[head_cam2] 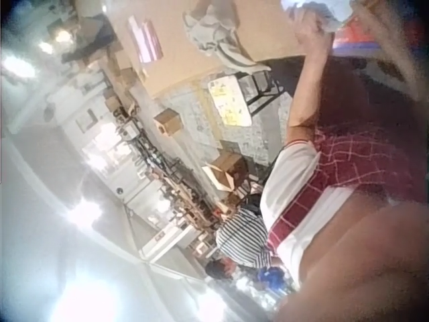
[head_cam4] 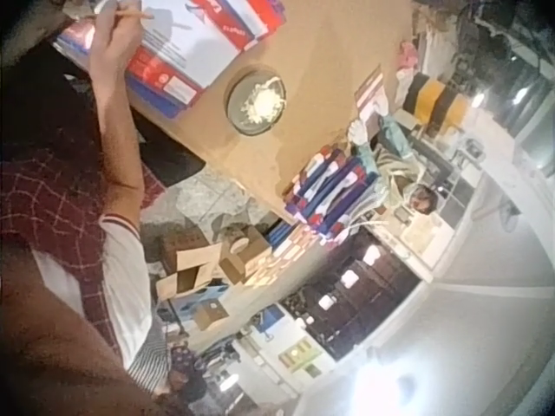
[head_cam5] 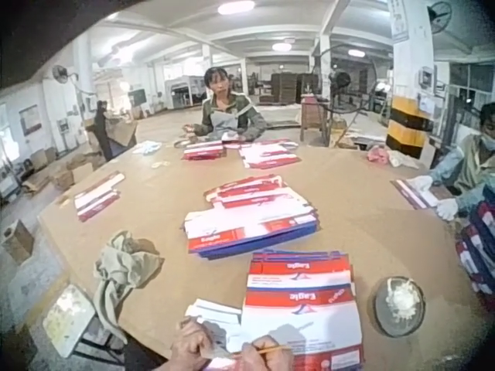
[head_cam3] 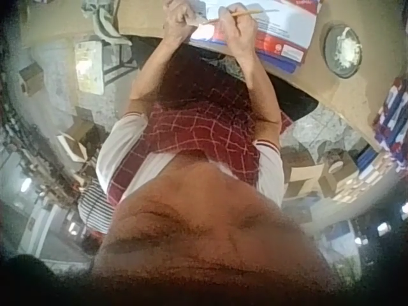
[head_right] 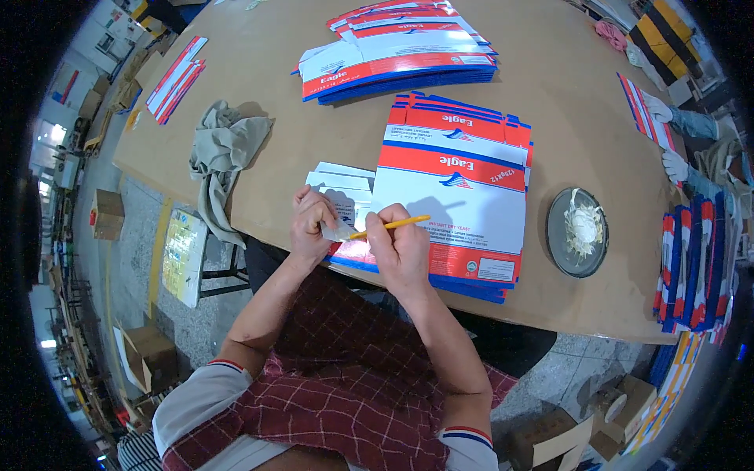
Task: The recorder is applying glue with a brush to the flaps of cardboard boxes and stacking them.
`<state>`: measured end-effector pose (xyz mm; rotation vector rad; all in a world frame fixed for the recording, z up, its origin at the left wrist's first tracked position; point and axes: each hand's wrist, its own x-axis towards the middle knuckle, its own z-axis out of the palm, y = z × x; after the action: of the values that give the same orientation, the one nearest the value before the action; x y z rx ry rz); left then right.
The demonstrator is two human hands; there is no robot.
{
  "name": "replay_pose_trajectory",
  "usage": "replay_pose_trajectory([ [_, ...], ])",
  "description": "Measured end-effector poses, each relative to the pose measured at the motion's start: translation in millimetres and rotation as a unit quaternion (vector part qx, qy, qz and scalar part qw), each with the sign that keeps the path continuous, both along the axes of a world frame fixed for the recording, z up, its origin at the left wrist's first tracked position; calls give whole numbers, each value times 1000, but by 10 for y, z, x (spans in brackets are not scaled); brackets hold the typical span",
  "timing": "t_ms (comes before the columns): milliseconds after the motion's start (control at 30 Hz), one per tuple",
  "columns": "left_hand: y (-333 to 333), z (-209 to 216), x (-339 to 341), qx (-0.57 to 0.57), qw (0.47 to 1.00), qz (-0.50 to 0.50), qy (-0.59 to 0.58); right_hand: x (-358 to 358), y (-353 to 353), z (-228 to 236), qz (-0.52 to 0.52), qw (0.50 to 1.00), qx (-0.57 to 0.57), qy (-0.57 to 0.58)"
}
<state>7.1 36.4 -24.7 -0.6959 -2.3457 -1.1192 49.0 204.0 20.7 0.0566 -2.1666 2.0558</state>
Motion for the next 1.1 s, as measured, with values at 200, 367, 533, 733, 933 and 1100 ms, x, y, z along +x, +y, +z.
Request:
replay_pose_trajectory([
  [200, 8, -20, -11, 0, 1000, 2, 3, -83, -52, 73, 11, 999, 39, 4],
  [367, 13, -8, -9, 1, 1000, 1, 6, -84, 49, 11, 32, 999, 34, -19],
  [533, -5, -39, -15, 8, 1000, 10, 9, -83, 114, -73, -33, 992, -96, -73],
  [733, 14, -40, -12, 15, 1000, 6, 2, -56, 139, -109, -4, 985, -128, -115],
  [933, -16, -73, -17, 0, 1000, 11, 2, -71, 135, -80, -49, 972, -201, -114],
  [1100, -6, -61, -18, 3, 1000, 7, 0, -79, 54, -134, -49, 983, -151, -98],
])
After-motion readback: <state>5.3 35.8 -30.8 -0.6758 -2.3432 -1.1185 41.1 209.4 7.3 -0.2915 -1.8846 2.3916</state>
